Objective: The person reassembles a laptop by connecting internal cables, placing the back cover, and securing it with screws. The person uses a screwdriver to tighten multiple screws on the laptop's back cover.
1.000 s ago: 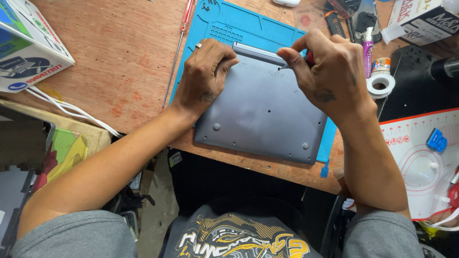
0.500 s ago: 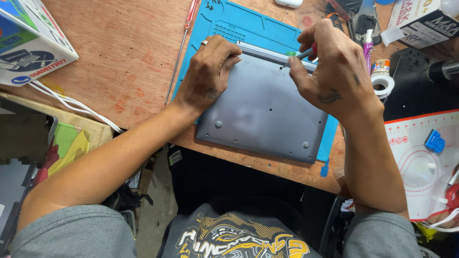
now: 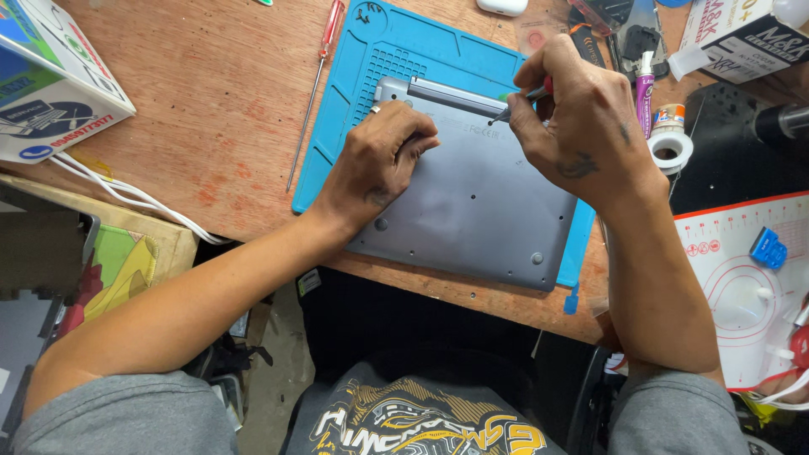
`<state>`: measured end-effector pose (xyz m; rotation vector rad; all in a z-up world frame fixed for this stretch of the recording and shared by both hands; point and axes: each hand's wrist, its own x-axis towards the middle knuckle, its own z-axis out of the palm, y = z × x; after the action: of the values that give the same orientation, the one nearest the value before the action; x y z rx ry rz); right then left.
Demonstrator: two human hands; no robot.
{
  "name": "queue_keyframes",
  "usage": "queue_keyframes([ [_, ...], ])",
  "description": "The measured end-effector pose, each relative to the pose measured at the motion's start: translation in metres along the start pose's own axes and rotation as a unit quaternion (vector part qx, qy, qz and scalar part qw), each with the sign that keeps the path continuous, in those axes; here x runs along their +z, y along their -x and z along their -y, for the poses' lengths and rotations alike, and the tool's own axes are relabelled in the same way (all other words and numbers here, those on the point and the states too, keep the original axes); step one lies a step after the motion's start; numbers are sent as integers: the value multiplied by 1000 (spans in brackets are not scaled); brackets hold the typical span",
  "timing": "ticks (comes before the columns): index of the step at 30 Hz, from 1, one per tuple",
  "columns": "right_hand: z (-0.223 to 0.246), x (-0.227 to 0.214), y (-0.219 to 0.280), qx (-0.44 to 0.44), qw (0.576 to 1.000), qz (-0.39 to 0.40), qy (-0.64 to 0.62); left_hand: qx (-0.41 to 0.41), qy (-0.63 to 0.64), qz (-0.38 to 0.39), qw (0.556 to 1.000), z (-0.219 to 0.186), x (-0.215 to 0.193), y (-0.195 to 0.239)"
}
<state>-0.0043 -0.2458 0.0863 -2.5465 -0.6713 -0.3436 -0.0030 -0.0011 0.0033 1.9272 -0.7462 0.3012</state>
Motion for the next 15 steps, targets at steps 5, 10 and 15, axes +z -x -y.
queue_keyframes([
  [5, -2, 3, -1, 9, 1000, -3, 19, 0, 18, 1, 1000, 2, -1, 0],
  [10, 4, -5, 1, -51, 998, 20, -8, 5, 8, 4, 1000, 3, -2, 0],
  [15, 8, 1, 2, -9, 999, 32, -2, 3, -11, -4, 1000, 3, 0, 0],
])
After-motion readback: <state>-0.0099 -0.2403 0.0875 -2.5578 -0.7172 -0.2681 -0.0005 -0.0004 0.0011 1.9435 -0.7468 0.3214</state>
